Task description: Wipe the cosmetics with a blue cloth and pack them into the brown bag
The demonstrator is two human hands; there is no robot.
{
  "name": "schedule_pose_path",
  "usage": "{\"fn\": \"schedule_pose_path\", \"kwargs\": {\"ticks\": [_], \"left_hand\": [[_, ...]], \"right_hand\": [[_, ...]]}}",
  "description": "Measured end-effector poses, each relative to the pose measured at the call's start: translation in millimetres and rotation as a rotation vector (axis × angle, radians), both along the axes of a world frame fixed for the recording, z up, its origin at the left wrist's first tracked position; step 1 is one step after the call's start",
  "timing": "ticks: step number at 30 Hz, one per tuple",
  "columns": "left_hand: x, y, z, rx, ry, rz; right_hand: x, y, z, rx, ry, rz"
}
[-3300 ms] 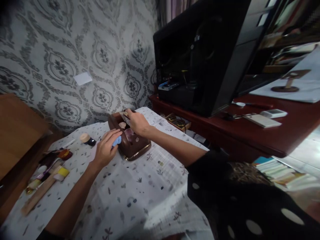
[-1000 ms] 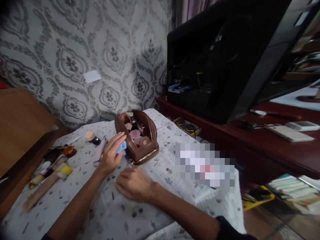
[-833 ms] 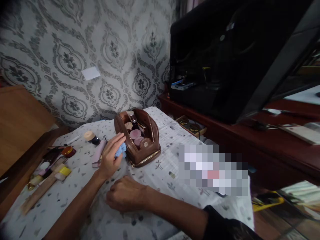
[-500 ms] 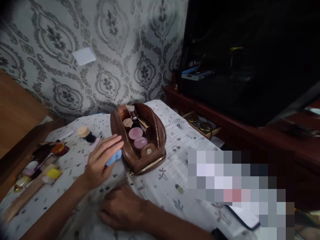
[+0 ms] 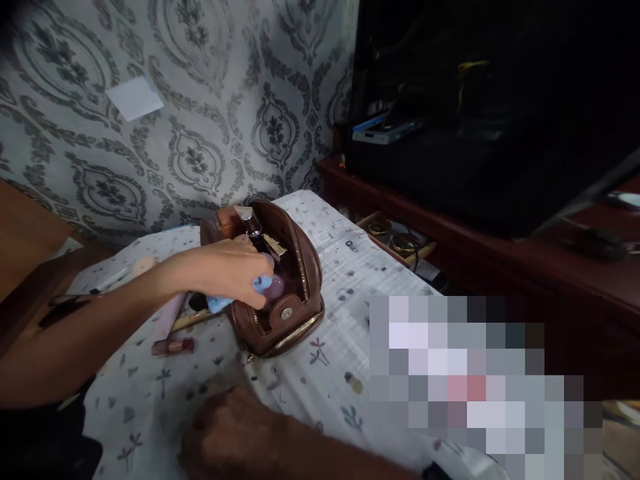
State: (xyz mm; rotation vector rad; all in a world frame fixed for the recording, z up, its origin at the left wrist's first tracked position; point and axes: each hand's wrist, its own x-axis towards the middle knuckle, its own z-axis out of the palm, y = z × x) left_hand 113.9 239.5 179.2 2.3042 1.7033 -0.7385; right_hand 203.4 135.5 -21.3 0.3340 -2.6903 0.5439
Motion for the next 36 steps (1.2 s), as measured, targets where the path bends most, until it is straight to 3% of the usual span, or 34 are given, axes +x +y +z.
{"fn": "schedule_pose_path", "kwargs": {"ticks": [2, 5, 11, 22, 32, 36], "left_hand": [[10.4, 7.8, -1.4, -0.088, 0.090, 0.019], [21.3, 15.0, -11.9, -0.078, 0.201, 0.053], [22.0, 24.8, -37.5, -0.145, 0.262, 0.066], [9.3, 22.8, -44.2, -0.008, 0.156, 0.113], [6.1, 31.6, -52.6, -0.029, 0.109, 0.149], [-1.5, 34.7, -49.4, -0.053, 0.090, 0.193]], "right_hand": [[2.1, 2.0, 3.8, 0.003, -0.018, 0.011], [6.4, 5.5, 12.6, -0.009, -0.043, 0.033], [11.7, 9.1, 25.2, -0.030, -0.104, 0.015], [10.5, 7.8, 20.6, -0.071, -0.093, -0.020], [11.0, 9.7, 25.0, -0.069, -0.148, -0.011], [11.6, 9.7, 24.0, -0.082, -0.143, -0.019]]}}
